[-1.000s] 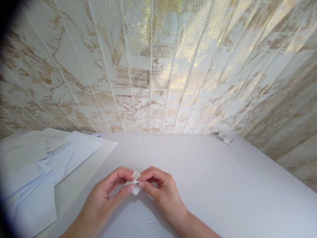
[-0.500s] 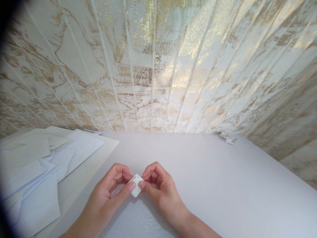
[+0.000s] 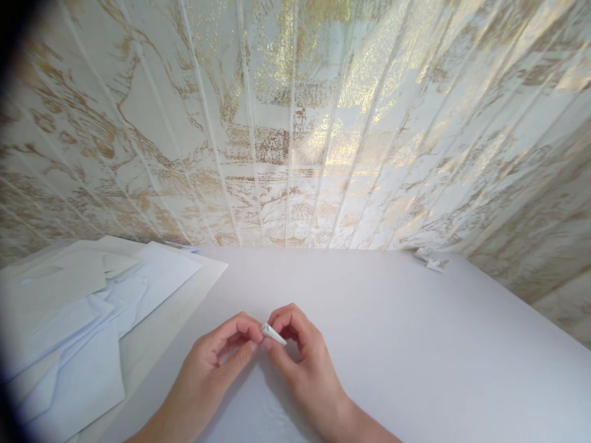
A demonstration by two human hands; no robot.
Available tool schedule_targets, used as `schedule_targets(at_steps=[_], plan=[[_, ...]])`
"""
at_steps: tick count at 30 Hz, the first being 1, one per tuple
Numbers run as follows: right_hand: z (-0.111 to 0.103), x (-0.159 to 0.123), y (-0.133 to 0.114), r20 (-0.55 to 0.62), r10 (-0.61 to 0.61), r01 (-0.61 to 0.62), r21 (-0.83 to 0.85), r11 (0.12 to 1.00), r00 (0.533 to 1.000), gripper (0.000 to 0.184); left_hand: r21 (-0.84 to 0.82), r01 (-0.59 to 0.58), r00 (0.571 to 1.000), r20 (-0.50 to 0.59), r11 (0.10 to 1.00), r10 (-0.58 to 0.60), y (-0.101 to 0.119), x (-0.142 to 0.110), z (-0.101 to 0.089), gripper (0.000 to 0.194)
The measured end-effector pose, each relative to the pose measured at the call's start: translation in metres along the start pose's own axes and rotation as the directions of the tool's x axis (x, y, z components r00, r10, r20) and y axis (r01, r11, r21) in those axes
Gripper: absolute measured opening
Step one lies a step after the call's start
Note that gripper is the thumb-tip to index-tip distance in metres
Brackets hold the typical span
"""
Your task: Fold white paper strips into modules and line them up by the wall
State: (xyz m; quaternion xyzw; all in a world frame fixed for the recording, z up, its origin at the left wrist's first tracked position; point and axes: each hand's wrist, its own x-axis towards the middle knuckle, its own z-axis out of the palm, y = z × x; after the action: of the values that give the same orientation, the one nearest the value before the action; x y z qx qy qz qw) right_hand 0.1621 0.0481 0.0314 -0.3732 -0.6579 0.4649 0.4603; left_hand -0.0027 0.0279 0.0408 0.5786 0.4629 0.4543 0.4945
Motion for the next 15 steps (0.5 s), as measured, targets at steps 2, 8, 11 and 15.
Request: schedule_targets(at_steps=[2, 8, 11, 15], plan=[[-0.003, 0.0, 0.001, -0.031, -0.116, 0.112, -0.112, 0.987, 0.993, 0.01, 0.041, -0.03, 1.0, 0.011, 0.999, 0.029, 0.004, -0.003, 0.001, 0.016], [-0.01, 0.0, -0.004, 0.14, -0.329, 0.354, -0.5, 0.791, 0.934, 0.021, -0.086, 0.095, 0.994, 0.055, 0.992, -0.091, 0.009, -0.007, 0.008, 0.035], [-0.008, -0.001, -0.007, 0.221, -0.316, 0.386, -0.552, 0.739, 0.923, 0.028, -0.195, 0.193, 0.981, 0.047, 0.962, -0.188, 0.004, 0.0, 0.006, 0.037], [-0.009, -0.003, -0.005, 0.224, -0.292, 0.365, -0.453, 0.813, 0.93, 0.045, -0.22, 0.229, 0.972, 0.008, 0.948, -0.234, 0.002, 0.009, -0.002, 0.034]])
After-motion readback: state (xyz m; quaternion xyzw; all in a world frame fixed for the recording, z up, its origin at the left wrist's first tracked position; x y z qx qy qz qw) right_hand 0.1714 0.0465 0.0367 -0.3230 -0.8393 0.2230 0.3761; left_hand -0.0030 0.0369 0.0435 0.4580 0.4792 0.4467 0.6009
